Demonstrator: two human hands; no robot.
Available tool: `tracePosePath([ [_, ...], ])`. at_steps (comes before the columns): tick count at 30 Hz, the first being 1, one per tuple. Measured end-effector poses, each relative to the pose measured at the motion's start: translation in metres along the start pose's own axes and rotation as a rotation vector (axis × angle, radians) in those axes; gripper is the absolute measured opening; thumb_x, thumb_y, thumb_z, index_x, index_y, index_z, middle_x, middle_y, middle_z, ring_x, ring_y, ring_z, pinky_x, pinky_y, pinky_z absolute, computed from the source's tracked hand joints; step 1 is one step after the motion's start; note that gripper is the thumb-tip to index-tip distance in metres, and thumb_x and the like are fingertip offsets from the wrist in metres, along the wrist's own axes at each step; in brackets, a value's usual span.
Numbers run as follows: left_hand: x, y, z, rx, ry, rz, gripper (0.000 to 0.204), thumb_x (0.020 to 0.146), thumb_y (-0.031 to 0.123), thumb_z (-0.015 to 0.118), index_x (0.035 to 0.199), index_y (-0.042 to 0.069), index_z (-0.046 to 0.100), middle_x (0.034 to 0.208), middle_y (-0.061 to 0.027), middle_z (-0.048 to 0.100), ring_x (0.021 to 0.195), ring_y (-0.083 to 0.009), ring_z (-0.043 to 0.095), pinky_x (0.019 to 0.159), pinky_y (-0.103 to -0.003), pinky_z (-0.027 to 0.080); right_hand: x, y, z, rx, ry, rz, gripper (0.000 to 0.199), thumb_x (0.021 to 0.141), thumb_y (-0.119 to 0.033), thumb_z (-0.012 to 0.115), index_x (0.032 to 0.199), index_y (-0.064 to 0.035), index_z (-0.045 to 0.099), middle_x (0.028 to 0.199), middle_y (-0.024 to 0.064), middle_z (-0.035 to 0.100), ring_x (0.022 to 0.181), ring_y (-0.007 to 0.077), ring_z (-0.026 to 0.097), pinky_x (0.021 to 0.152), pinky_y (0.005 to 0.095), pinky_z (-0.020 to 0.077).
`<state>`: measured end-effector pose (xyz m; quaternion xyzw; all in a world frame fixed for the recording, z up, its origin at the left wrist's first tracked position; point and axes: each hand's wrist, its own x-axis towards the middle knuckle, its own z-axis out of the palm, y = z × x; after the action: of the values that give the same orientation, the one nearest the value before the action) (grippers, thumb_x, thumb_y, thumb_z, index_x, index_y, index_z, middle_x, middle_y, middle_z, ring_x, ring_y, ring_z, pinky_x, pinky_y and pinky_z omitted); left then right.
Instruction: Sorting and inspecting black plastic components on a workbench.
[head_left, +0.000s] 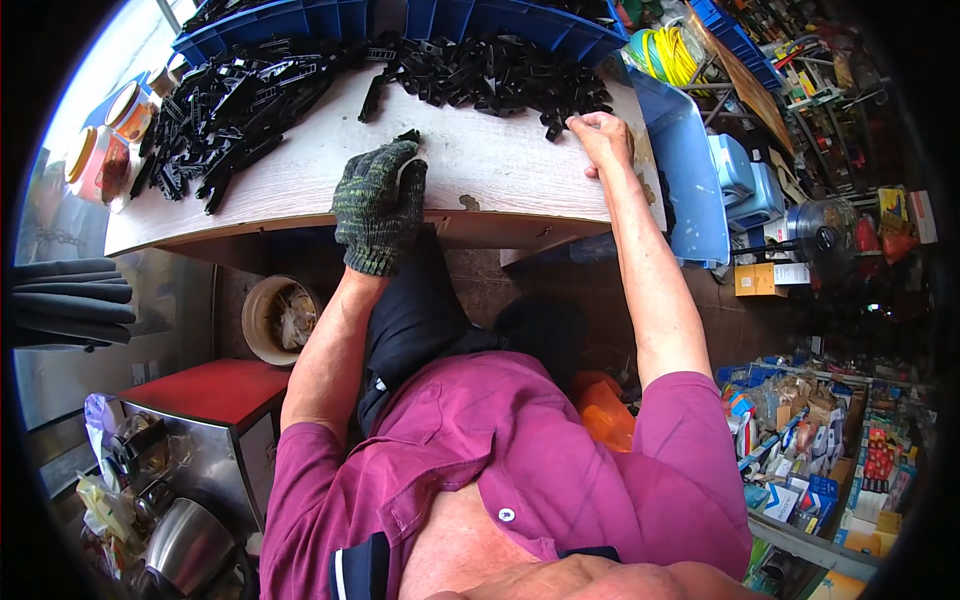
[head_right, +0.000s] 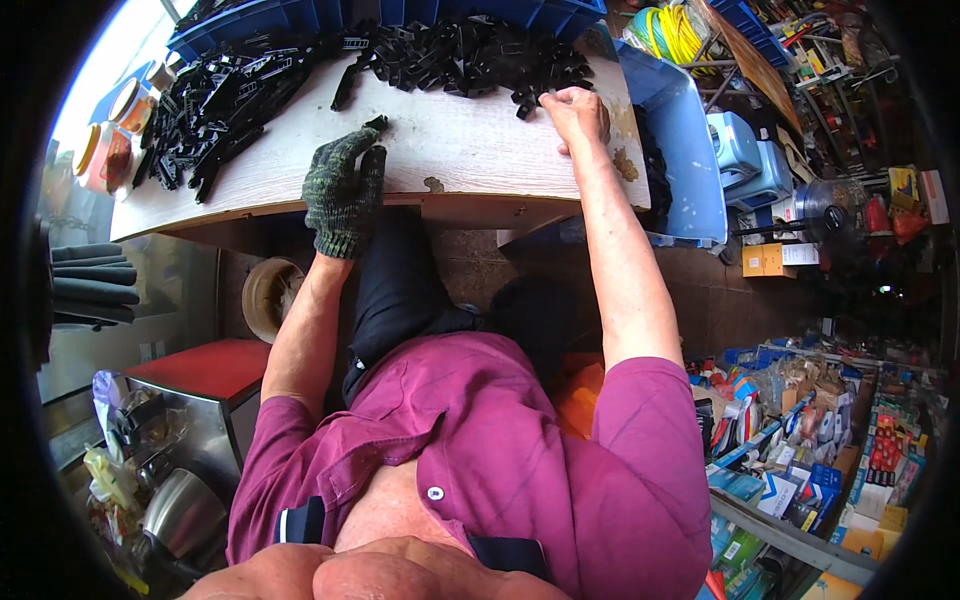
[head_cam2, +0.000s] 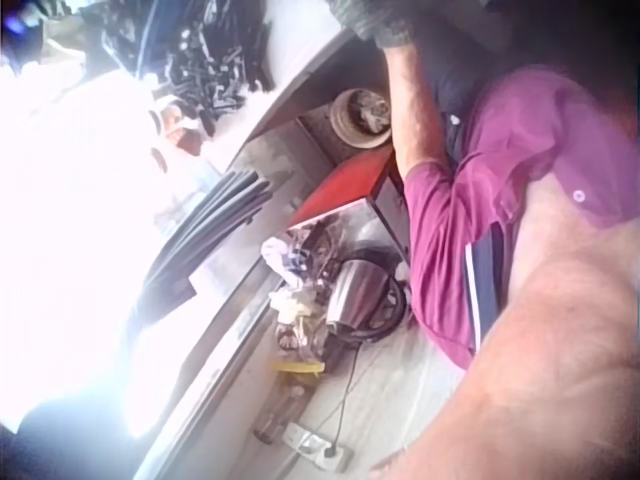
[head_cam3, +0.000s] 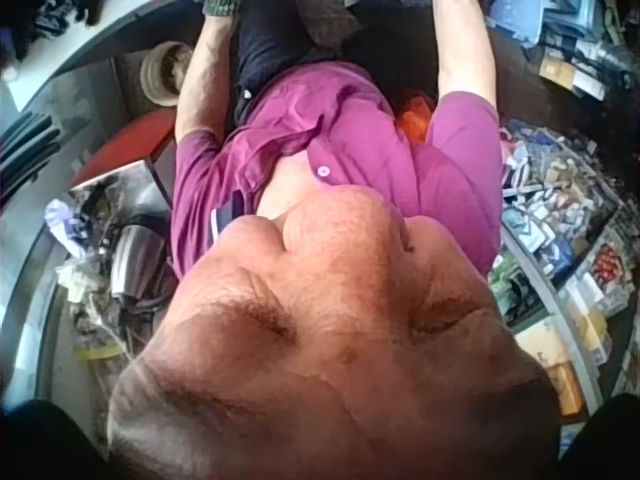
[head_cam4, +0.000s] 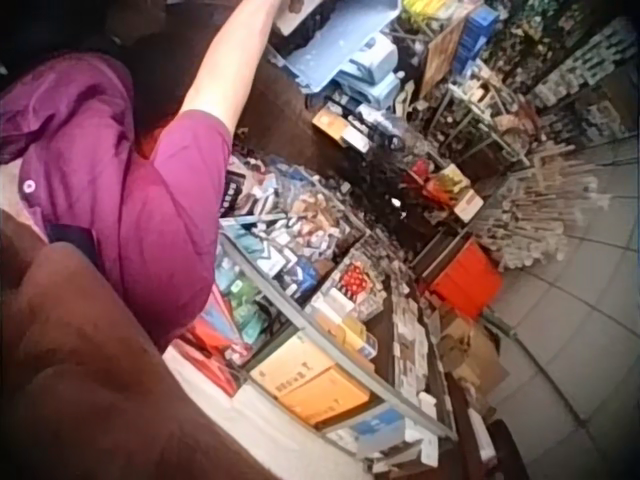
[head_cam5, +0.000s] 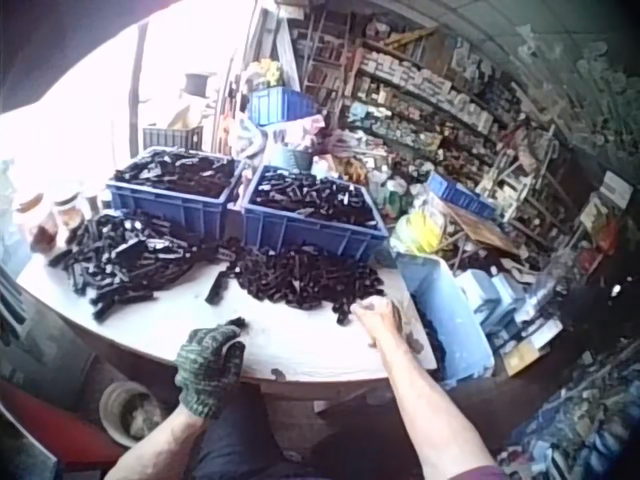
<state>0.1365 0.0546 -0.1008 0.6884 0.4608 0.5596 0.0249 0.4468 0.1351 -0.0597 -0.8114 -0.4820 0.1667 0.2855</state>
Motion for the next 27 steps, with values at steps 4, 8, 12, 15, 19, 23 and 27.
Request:
tracePosePath([
  [4,-0.001,0.0,-0.001,-0.011,-0.011,0.001,0.022,0.083,0.009,0.073,0.105,0.008,0.07,0.103,-0.0114,0.072,0.096,-0.0322,0.067,0.084,-0.041,0.053,0.003,-0.003,0.002,-0.06,-0.017,-0.01,0.032,0.083,-0.034,0.072,0.103,-0.0096,0.075,0.075,0.007,0.069,0.05,0.0158,0.06,0.04,0.0302,0.0518],
  [8,-0.001,0.003,-0.005,0.011,-0.024,-0.022,0.024,0.084,0.002,0.073,0.107,0.006,0.07,0.105,-0.0129,0.073,0.098,-0.0302,0.068,0.086,-0.038,0.054,0.0,-0.001,0.001,-0.025,-0.016,-0.036,0.028,0.083,-0.029,0.069,0.101,-0.008,0.074,0.069,0.0054,0.066,0.048,0.0144,0.058,0.039,0.0313,0.0505],
  [12,-0.007,0.006,0.01,-0.217,0.078,-0.078,0.019,0.085,0.004,0.07,0.104,0.006,0.069,0.103,-0.0126,0.071,0.096,-0.0329,0.067,0.086,-0.042,0.053,-0.004,0.014,-0.01,0.368,-0.126,0.114,0.022,0.087,-0.023,0.068,0.097,-0.0045,0.067,0.056,0.002,0.053,0.042,0.0131,0.052,0.04,0.0338,0.0517],
  [15,-0.01,0.018,0.026,-0.243,0.033,-0.053,0.024,0.083,0.005,0.071,0.107,0.007,0.069,0.104,-0.0138,0.071,0.102,-0.0344,0.066,0.09,-0.042,0.052,-0.026,0.016,-0.011,0.585,-0.305,0.105,0.019,0.091,-0.022,0.066,0.095,-0.0041,0.063,0.052,0.0013,0.049,0.041,0.0137,0.052,0.044,0.0368,0.0558],
  [19,0.006,0.038,0.044,-0.231,-0.152,-0.143,0.034,0.085,0.004,0.069,0.119,0.008,0.068,0.121,-0.0144,0.067,0.119,-0.0325,0.06,0.101,-0.041,0.048,-0.068,0.0,0.0,0.807,-0.67,0.004,0.016,0.093,-0.019,0.064,0.093,-0.0033,0.06,0.05,0.002,0.047,0.04,0.0141,0.051,0.049,0.0408,0.0595],
  [23,0.009,0.03,0.056,-0.366,-0.287,-0.149,0.032,0.091,0.008,0.064,0.123,0.007,0.066,0.118,-0.015,0.067,0.113,-0.0285,0.064,0.096,-0.038,0.05,-0.086,-0.002,0.022,0.92,-0.845,-0.132,0.018,0.093,-0.019,0.065,0.093,-0.0017,0.06,0.051,0.0028,0.049,0.039,0.015,0.049,0.044,0.035,0.0532],
  [27,0.005,0.023,0.056,-0.476,-0.365,-0.181,0.028,0.096,0.011,0.061,0.124,0.005,0.065,0.111,-0.0148,0.069,0.1,-0.0229,0.068,0.09,-0.034,0.053,-0.095,-0.007,0.024,0.919,-0.838,-0.103,0.025,0.095,-0.026,0.063,0.092,-0.0016,0.06,0.049,0.0033,0.048,0.038,0.0176,0.049,0.044,0.0359,0.0516],
])
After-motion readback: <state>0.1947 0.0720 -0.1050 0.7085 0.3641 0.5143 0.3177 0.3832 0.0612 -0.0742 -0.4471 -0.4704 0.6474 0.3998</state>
